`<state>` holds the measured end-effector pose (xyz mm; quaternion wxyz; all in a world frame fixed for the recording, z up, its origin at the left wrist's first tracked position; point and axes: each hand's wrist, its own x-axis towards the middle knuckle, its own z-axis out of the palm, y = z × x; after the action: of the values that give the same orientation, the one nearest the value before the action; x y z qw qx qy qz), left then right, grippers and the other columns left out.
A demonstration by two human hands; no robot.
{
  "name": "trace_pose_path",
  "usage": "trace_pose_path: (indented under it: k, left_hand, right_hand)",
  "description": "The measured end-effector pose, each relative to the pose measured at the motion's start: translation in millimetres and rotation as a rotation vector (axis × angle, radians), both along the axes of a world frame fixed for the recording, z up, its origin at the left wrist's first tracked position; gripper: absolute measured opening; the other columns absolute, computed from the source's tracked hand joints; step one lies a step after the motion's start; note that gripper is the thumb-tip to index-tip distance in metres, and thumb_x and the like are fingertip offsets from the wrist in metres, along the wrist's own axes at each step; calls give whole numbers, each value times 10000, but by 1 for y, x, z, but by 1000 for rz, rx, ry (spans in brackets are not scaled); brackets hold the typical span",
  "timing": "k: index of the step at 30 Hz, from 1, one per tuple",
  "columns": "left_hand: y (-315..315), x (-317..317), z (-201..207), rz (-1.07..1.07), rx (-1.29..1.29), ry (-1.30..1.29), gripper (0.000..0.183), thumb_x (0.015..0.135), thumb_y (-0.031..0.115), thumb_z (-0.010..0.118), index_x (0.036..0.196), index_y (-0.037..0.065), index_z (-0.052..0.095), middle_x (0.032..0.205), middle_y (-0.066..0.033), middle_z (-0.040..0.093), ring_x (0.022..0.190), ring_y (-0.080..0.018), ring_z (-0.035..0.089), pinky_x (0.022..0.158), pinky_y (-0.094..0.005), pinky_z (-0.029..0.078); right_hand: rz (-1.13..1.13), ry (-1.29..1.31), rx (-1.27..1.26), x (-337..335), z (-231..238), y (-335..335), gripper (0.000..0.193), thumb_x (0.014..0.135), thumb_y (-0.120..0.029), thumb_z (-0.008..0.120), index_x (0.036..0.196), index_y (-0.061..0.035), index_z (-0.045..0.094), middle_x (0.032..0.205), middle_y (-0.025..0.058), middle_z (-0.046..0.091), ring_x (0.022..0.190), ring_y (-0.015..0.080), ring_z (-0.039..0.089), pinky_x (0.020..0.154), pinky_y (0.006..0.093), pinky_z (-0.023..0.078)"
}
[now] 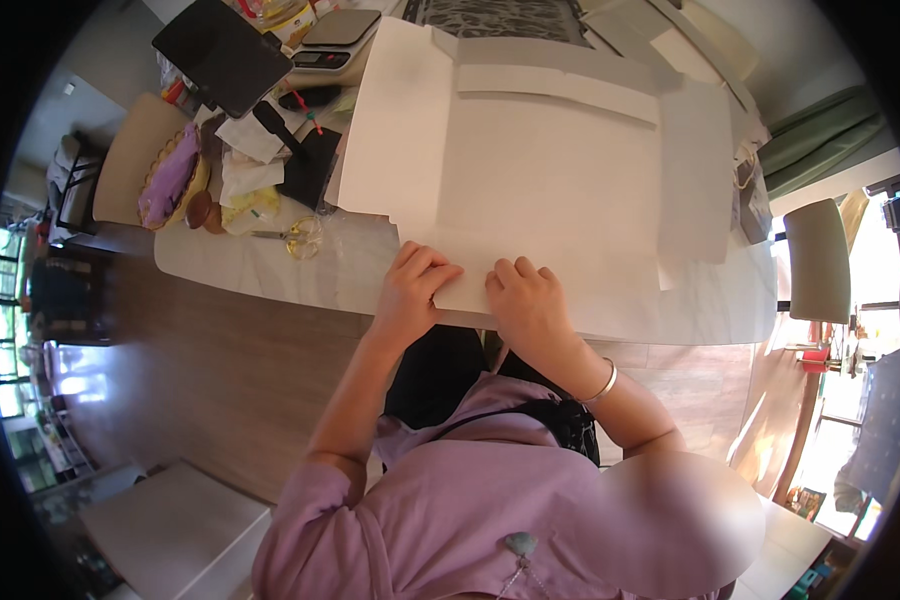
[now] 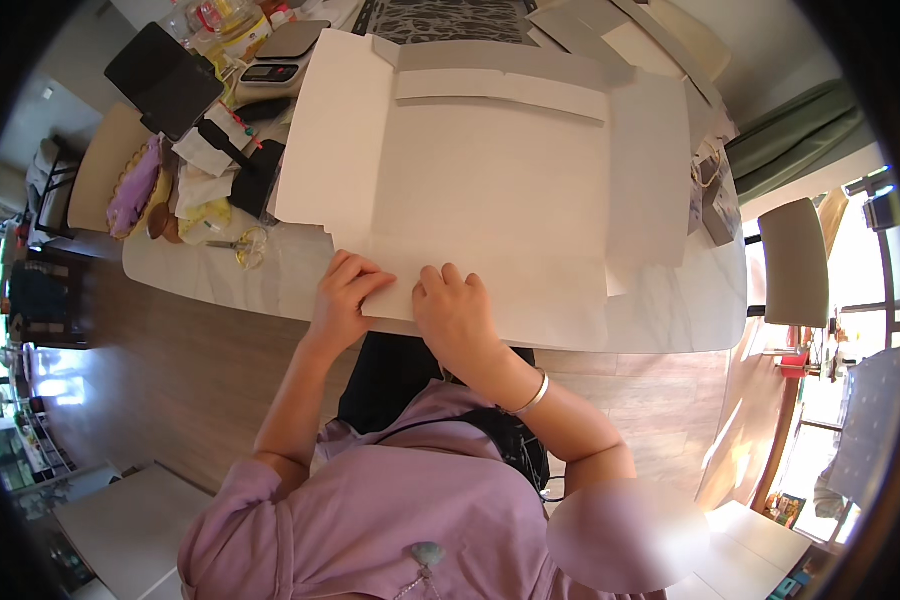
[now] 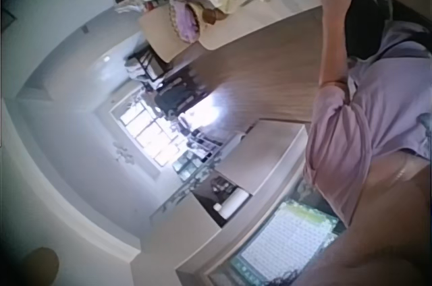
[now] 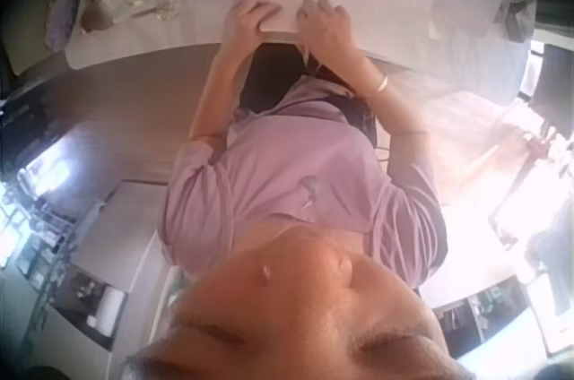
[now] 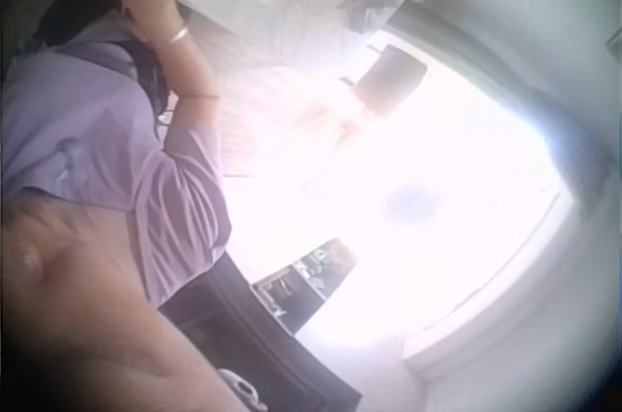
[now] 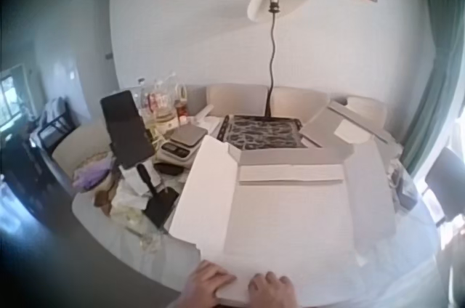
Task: The person assembles a flat-packed paper box by folding along pre-scored lines and securing the flaps. They first manipulate a decorative sheet, then fold the main box structure, and finally apply adhesive tape to secure the bottom flaps.
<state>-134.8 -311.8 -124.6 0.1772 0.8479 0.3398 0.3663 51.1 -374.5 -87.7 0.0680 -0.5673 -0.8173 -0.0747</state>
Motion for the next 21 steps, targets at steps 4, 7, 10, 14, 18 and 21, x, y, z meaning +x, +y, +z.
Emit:
trace_pose_path:
  k: [4,7,10,14,18,21]
  left_hand:
    - [4,-2,-1,-14,5,21,342,560,-66,695,883,45,717,870,-49,599,877,-266,561,753,-368,502]
    - [7,0,3,-28,-9,3,317,556,-57,705,851,58,729,830,-36,605,833,-253,571,704,-362,503]
    - [16,1,2,-70,-13,4,258,610,-38,724,846,64,732,818,-35,613,811,-243,576,692,-363,501]
    - [23,3,5,-69,-103,91,217,655,-21,742,853,67,736,815,-38,626,785,-243,579,679,-356,500]
    - [28,1,10,-107,-138,112,218,654,-20,738,852,72,737,815,-33,630,783,-243,582,669,-355,496]
    - [21,-5,7,-90,-119,121,217,647,4,742,846,91,736,843,-10,637,842,-227,594,714,-353,507]
  right_hand:
    - [83,-24,60,5,4,10,48,681,-121,671,716,-111,639,777,10,539,749,166,577,565,289,443]
    - [142,-45,-30,10,11,19,49,679,-120,675,718,-110,648,763,17,563,734,175,605,556,292,467]
    - [163,-28,-164,14,19,31,34,690,-107,670,711,-87,652,782,51,607,769,207,650,572,327,510]
    - [91,81,-433,26,22,50,60,696,-77,649,753,-69,667,847,89,634,835,283,661,639,408,537]
    - [40,83,-487,52,45,30,178,700,-39,635,865,-80,687,933,84,636,886,307,637,735,435,528]
    - [-20,125,-386,88,48,-8,255,699,0,621,939,-74,666,935,64,630,891,289,627,754,425,518]
